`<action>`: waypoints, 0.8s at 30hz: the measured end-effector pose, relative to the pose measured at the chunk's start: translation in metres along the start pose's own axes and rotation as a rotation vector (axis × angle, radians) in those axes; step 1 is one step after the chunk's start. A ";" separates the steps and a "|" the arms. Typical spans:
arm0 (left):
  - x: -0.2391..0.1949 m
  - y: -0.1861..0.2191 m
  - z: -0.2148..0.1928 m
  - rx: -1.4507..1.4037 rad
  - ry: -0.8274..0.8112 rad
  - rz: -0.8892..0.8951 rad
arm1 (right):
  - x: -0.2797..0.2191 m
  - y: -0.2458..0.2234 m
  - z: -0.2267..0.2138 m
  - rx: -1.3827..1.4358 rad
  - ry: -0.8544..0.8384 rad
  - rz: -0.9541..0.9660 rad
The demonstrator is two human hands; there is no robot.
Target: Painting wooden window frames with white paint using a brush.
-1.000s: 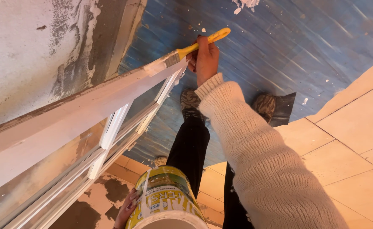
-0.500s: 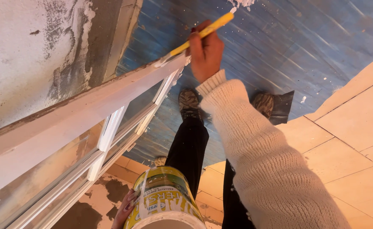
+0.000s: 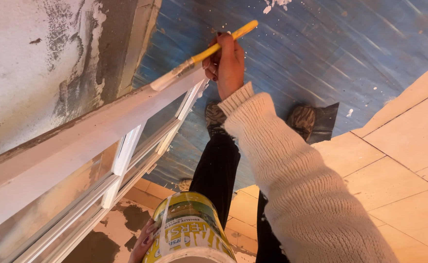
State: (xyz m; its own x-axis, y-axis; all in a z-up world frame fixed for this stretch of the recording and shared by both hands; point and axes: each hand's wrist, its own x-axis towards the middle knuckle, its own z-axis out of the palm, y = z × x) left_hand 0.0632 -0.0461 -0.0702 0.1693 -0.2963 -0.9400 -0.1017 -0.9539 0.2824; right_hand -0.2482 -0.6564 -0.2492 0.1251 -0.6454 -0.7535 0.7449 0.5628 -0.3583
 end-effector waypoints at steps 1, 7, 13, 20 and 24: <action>-0.002 0.000 -0.001 -0.012 -0.009 0.026 | 0.006 0.007 -0.007 -0.066 0.049 0.052; -0.010 0.003 -0.008 -0.116 -0.058 0.054 | 0.035 0.031 -0.046 -0.110 0.175 0.006; -0.007 0.009 -0.020 -0.065 -0.098 0.084 | 0.052 0.033 -0.060 -0.265 0.158 -0.130; -0.014 0.015 -0.023 -0.104 -0.076 0.001 | 0.068 0.038 -0.081 -0.533 0.210 -0.264; -0.014 0.017 -0.024 -0.137 -0.065 -0.058 | 0.057 0.026 -0.075 -0.605 0.109 -0.506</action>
State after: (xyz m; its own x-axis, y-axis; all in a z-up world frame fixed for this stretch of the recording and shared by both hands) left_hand 0.0830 -0.0589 -0.0475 0.1069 -0.2406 -0.9647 0.0424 -0.9683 0.2462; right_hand -0.2709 -0.6401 -0.3426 -0.2212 -0.8613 -0.4574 0.2052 0.4174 -0.8852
